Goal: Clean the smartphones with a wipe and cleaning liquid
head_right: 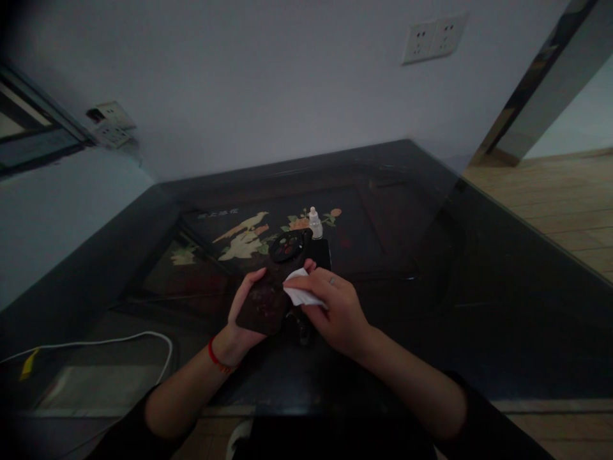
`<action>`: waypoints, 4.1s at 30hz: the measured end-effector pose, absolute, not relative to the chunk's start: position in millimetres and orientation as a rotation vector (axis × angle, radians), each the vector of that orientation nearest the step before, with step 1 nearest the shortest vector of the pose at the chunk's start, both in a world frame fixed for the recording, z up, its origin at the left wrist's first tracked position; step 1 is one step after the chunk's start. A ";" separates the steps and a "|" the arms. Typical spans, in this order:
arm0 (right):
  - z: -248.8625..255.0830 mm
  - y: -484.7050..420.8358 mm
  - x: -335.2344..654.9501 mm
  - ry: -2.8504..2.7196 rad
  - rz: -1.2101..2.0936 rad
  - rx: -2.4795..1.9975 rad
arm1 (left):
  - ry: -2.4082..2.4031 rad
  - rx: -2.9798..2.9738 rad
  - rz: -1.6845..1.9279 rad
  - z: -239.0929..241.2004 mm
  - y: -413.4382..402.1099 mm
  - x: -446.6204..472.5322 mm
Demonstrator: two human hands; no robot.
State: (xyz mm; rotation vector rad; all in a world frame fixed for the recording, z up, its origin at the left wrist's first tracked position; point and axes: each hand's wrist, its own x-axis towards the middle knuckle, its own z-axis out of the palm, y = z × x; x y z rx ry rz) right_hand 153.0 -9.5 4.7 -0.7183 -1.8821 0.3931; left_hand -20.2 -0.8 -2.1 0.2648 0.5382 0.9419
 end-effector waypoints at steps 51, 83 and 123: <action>26.0 19.9 186.6 -2.434 0.958 -0.606 | 0.597 0.722 0.156 -18.4 -17.1 -21.1; -32.6 72.1 197.6 -1.803 0.630 -1.388 | 2.068 1.816 0.385 -9.4 55.8 -40.0; -32.3 55.2 180.3 -0.886 1.530 -1.057 | 0.877 0.615 1.119 -12.6 11.2 26.2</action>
